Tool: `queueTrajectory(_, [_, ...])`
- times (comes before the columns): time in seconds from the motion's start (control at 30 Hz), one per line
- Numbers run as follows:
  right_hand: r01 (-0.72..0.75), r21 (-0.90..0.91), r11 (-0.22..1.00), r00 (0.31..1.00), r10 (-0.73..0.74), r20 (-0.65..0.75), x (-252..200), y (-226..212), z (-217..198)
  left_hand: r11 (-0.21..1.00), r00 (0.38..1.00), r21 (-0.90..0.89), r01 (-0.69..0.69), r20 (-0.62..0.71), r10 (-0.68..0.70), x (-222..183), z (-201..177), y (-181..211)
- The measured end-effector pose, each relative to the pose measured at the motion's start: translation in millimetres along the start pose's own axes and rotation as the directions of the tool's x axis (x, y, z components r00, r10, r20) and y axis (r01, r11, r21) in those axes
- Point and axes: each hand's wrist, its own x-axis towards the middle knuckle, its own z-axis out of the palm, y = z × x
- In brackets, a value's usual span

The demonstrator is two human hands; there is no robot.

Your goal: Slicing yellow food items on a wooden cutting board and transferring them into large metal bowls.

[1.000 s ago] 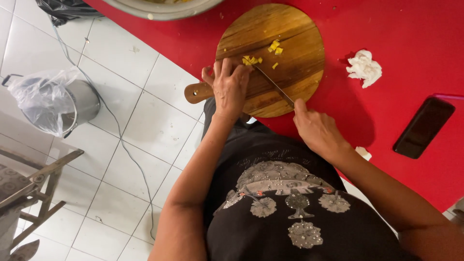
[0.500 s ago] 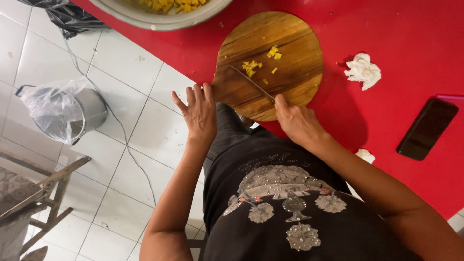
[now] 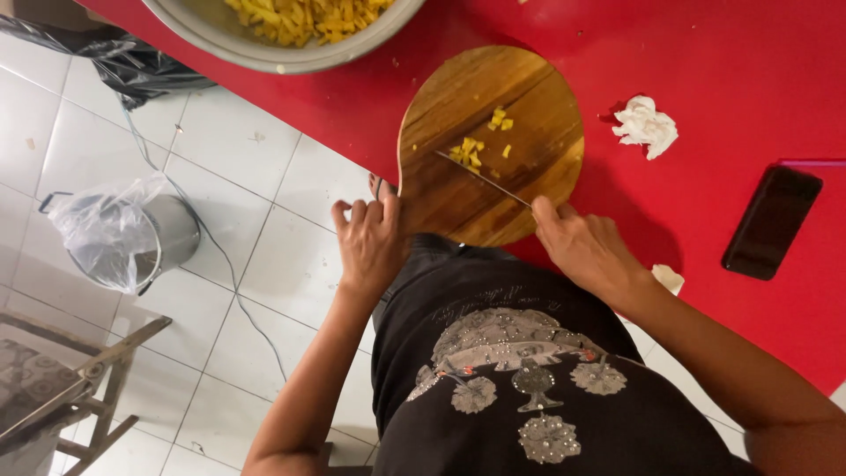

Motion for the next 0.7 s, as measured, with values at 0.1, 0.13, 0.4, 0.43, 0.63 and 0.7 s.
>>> queueTrajectory(0.1, [-0.021, -0.032, 0.999, 0.998, 0.023, 0.066, -16, -23, -34, 1.0, 1.0, -0.011, 0.018, 0.005, -0.018, -14, -36, -10])
queueTrajectory(0.13, [-0.058, -0.016, 0.998, 0.989, 0.06, 0.132, -21, -33, -47, 0.999, 0.999, -0.042, 0.035, 0.028, -0.034, -23, -43, -16])
queueTrajectory(0.4, [0.192, -0.21, 0.959, 0.943, -0.239, -0.23, 44, -98, -114, 0.95, 0.963, 0.172, 0.262, 0.009, -0.268, 16, -148, -73])
queueTrajectory(0.43, [0.227, -0.362, 0.904, 0.87, -0.355, -0.343, 62, -105, -117, 0.93, 0.948, 0.21, 0.302, 0.04, -0.317, 18, -154, -83])
queueTrajectory(0.63, [0.013, -0.563, 0.826, 0.795, -0.349, -0.495, 181, -95, -132, 0.841, 0.899, 0.377, 0.388, 0.047, -0.435, 42, -165, -127])
queueTrajectory(0.7, [0.154, -0.469, 0.87, 0.784, -0.396, -0.477, 174, -119, -139, 0.83, 0.895, 0.387, 0.401, 0.028, -0.445, 43, -164, -138])
